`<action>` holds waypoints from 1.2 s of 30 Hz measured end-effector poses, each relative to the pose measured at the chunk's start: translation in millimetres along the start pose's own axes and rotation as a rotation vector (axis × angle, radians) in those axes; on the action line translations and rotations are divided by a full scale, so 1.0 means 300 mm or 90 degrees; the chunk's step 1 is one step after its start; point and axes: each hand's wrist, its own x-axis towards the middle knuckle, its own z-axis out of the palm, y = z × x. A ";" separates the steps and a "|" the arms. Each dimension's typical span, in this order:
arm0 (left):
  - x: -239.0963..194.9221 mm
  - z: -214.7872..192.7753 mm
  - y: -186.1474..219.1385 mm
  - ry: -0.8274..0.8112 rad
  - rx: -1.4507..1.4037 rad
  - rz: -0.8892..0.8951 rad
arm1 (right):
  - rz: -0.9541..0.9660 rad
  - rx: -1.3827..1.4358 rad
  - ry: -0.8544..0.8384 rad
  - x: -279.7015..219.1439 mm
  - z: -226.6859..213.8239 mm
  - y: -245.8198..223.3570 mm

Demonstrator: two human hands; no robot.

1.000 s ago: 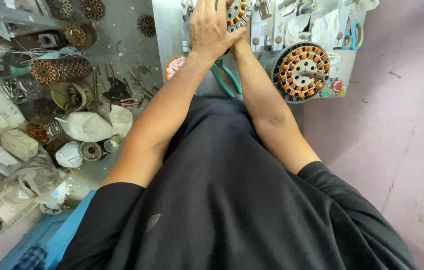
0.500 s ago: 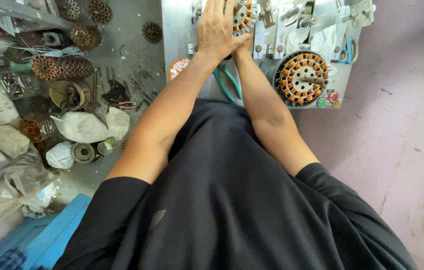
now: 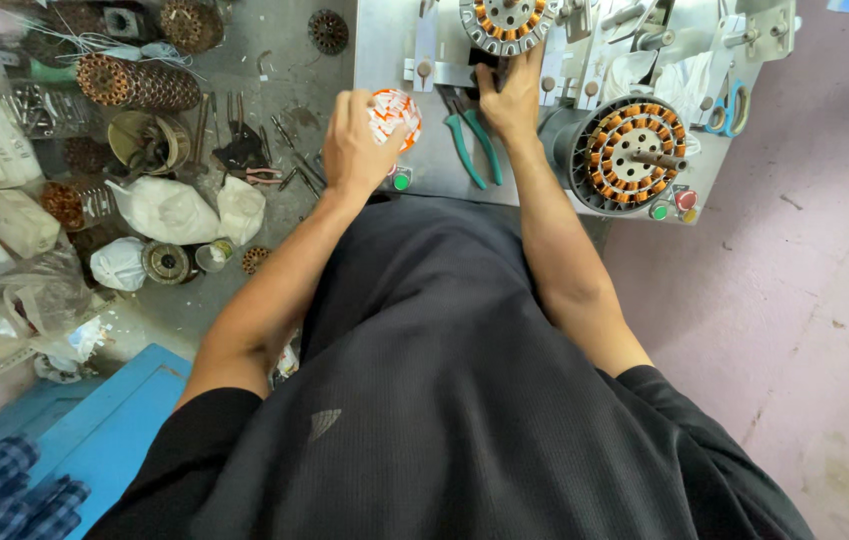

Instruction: The person is repairing an electric motor stator by hand and using a screwdriver to adjust the copper wire leads. They cut a wire with scissors and manipulate the thin leads on the component over a workbench.

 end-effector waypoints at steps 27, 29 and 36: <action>-0.114 0.069 -0.111 -0.231 0.050 -0.010 | -0.253 -0.197 -0.088 -0.206 0.077 -0.311; -0.105 0.069 -0.120 -0.236 0.034 -0.020 | -0.238 -0.189 -0.074 -0.212 0.053 -0.312; -0.107 0.086 -0.219 -0.189 -0.187 -0.162 | -0.143 -0.128 0.054 -0.201 -0.026 -0.300</action>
